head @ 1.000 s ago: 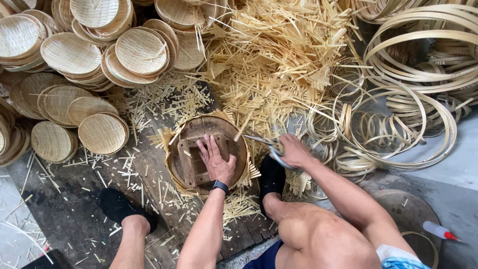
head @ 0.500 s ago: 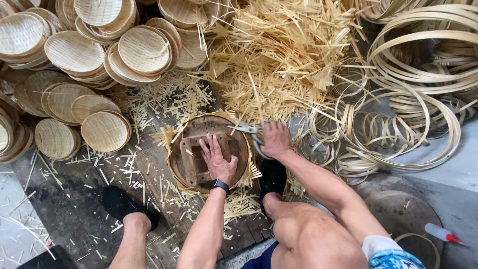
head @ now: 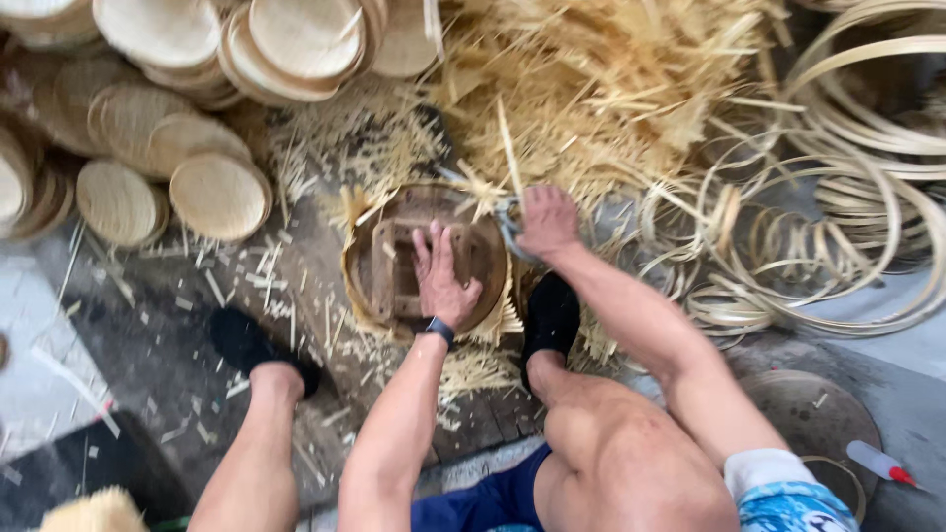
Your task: The person sits on the floor and repeatedly places a woven bamboo mat into a circular frame, then uses shears to trim the excess mat around the frame's edge. The finished plates are stacked nearby.
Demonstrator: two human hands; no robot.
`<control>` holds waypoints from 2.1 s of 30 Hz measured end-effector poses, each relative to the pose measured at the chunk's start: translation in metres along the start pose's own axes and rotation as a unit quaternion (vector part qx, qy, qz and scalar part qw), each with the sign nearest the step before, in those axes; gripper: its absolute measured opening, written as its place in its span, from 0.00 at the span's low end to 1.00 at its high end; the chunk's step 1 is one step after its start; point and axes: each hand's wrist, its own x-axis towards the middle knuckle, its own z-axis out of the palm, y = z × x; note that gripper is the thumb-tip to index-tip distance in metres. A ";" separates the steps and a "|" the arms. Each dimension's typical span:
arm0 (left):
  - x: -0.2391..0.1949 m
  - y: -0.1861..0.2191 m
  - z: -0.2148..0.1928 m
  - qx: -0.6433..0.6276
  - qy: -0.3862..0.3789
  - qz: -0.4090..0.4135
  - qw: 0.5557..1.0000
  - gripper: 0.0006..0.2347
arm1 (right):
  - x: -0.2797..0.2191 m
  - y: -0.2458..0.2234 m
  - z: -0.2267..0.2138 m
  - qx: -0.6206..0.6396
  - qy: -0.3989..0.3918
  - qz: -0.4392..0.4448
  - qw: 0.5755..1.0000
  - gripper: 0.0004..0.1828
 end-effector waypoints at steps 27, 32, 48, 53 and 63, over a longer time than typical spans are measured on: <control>-0.013 -0.032 -0.036 0.058 -0.208 0.130 0.968 0.45 | 0.030 0.016 0.007 -0.048 -0.114 -0.060 0.991 0.16; -0.006 -0.014 -0.025 0.056 -0.144 -0.147 0.977 0.45 | 0.001 0.046 -0.018 -0.023 -0.203 -0.052 0.978 0.18; -0.003 0.010 -0.011 0.222 -0.210 -0.095 0.948 0.47 | -0.008 0.044 -0.012 0.060 -0.077 -0.040 0.994 0.17; -0.006 0.002 -0.003 0.237 -0.209 -0.085 0.945 0.49 | 0.026 -0.013 -0.009 -0.021 -0.104 -0.030 0.994 0.32; -0.010 -0.001 -0.024 0.254 -0.256 -0.007 0.933 0.49 | 0.012 0.009 -0.028 -0.003 -0.245 -0.009 0.969 0.36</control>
